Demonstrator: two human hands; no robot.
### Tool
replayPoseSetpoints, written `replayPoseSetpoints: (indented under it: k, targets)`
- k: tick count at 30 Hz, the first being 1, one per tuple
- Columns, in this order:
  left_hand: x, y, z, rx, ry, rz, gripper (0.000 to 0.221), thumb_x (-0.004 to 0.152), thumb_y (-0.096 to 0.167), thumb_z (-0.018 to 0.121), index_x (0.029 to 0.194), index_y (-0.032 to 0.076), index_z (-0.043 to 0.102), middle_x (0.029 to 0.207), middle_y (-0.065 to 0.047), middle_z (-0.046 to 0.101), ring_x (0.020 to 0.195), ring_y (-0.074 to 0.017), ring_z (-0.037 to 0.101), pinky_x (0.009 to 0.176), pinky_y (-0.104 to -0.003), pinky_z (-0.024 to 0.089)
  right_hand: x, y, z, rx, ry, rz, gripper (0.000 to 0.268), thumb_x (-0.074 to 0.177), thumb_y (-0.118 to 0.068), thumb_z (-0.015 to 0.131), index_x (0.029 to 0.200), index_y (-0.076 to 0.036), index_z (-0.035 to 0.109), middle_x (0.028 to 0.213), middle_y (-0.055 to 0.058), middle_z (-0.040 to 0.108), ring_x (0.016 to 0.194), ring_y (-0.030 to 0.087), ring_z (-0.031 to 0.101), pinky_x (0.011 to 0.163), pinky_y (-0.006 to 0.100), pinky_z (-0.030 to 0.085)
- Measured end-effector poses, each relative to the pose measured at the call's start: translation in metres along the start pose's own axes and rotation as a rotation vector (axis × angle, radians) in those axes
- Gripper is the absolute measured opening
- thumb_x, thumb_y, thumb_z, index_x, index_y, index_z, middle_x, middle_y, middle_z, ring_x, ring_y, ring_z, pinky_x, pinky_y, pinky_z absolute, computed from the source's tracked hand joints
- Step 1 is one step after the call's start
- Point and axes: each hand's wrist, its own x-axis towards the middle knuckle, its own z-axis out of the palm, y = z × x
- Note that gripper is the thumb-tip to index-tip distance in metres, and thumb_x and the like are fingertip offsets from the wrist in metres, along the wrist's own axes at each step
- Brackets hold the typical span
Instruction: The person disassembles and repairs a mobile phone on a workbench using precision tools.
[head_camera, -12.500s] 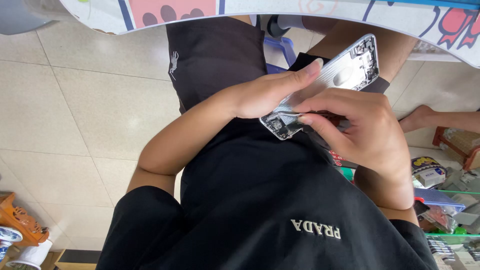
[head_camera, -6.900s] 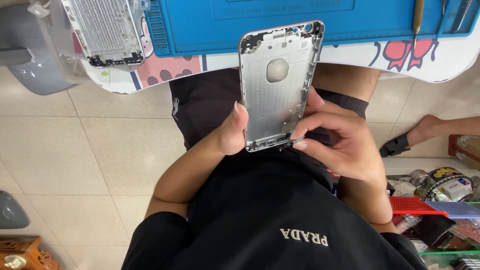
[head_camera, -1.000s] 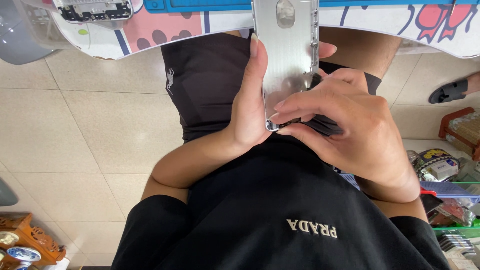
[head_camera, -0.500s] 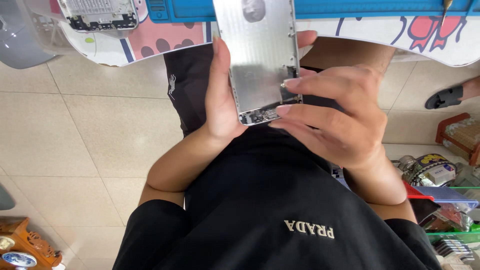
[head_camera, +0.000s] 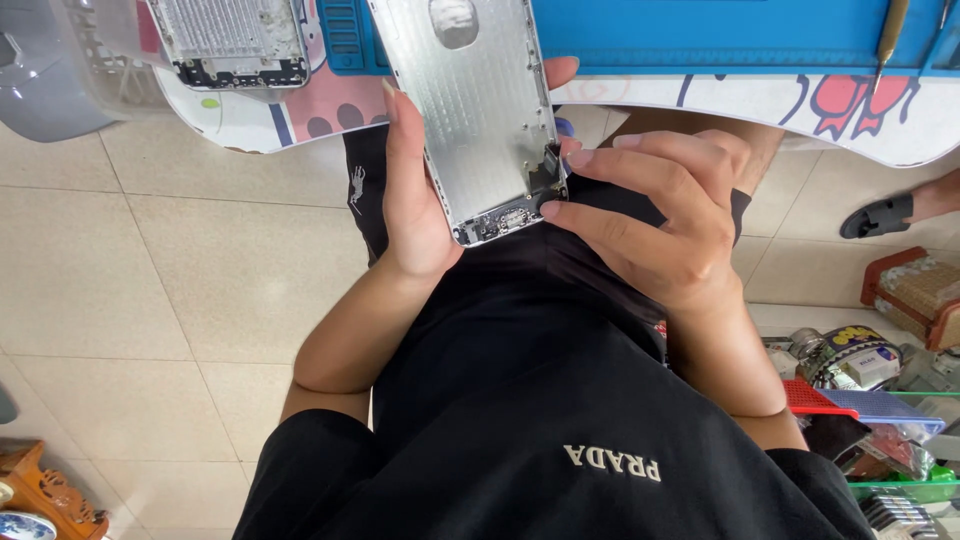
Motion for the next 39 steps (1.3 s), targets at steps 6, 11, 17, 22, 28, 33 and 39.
replayPoseSetpoints:
  k: [6, 11, 17, 22, 28, 33, 39]
  targets:
    - [0.001, -0.005, 0.0, 0.024, 0.002, 0.021, 0.079, 0.113, 0.066, 0.028, 0.158, 0.001, 0.035, 0.144, -0.026, 0.053, 0.129, -0.025, 0.057, 0.106, -0.039, 0.051, 0.021, -0.008, -0.001, -0.056, -0.046, -0.021, 0.028, 0.08, -0.011, 0.087, 0.106, -0.018, 0.084, 0.123, 0.006, 0.067, 0.113, 0.028, 0.057, 0.091, 0.039, 0.042]
    - [0.001, -0.006, -0.001, 0.038, 0.016, 0.035, 0.08, 0.115, 0.067, 0.029, 0.157, 0.0, 0.04, 0.143, -0.025, 0.055, 0.126, -0.0264, 0.059, 0.105, -0.039, 0.051, 0.0, -0.003, 0.007, 0.033, -0.077, 0.026, 0.038, 0.085, -0.007, 0.085, 0.12, -0.022, 0.083, 0.139, 0.004, 0.064, 0.129, 0.028, 0.054, 0.106, 0.037, 0.043]
    - [0.001, -0.003, -0.002, 0.093, 0.032, 0.04, 0.081, 0.115, 0.067, 0.028, 0.157, -0.001, 0.039, 0.143, -0.024, 0.055, 0.127, -0.026, 0.059, 0.106, -0.039, 0.051, -0.001, -0.006, 0.008, 0.057, -0.077, 0.061, 0.04, 0.086, -0.005, 0.085, 0.12, -0.024, 0.083, 0.143, 0.004, 0.061, 0.134, 0.029, 0.048, 0.111, 0.034, 0.045]
    - [0.006, 0.004, -0.003, -0.02, 0.041, 0.025, 0.076, 0.116, 0.063, 0.024, 0.158, 0.001, 0.039, 0.143, -0.021, 0.057, 0.124, -0.0251, 0.062, 0.107, -0.039, 0.056, 0.008, -0.004, 0.014, 0.015, -0.037, 0.015, 0.036, 0.085, -0.003, 0.085, 0.116, -0.022, 0.083, 0.134, 0.006, 0.062, 0.125, 0.03, 0.048, 0.107, 0.037, 0.047]
    - [0.003, 0.029, -0.014, 0.321, 0.099, -0.157, 0.088, 0.105, 0.066, 0.026, 0.151, -0.007, 0.044, 0.132, -0.027, 0.066, 0.102, -0.0275, 0.075, 0.06, -0.035, 0.062, 0.003, -0.001, 0.025, -0.064, -0.045, -0.065, 0.036, 0.086, -0.014, 0.084, 0.12, -0.024, 0.084, 0.136, 0.001, 0.064, 0.125, 0.023, 0.052, 0.102, 0.037, 0.04]
    - [-0.004, 0.034, -0.011, 0.737, 0.157, -0.396, 0.085, 0.099, 0.067, 0.03, 0.136, -0.007, 0.053, 0.109, -0.018, 0.075, 0.068, -0.022, 0.077, 0.043, -0.027, 0.055, -0.004, 0.003, 0.034, -0.042, 0.005, 0.012, 0.039, 0.089, -0.005, 0.082, 0.125, -0.021, 0.081, 0.139, 0.003, 0.062, 0.119, 0.024, 0.051, 0.102, 0.034, 0.047]
    - [-0.002, 0.047, 0.005, 1.011, 0.072, -0.292, 0.063, 0.092, 0.039, 0.07, 0.131, -0.007, 0.052, 0.092, -0.017, 0.077, 0.06, -0.0189, 0.075, 0.044, -0.025, 0.058, 0.005, 0.012, 0.05, -0.113, 0.057, 0.096, 0.031, 0.094, -0.007, 0.086, 0.122, -0.019, 0.08, 0.14, 0.0, 0.062, 0.118, 0.025, 0.052, 0.101, 0.035, 0.048]
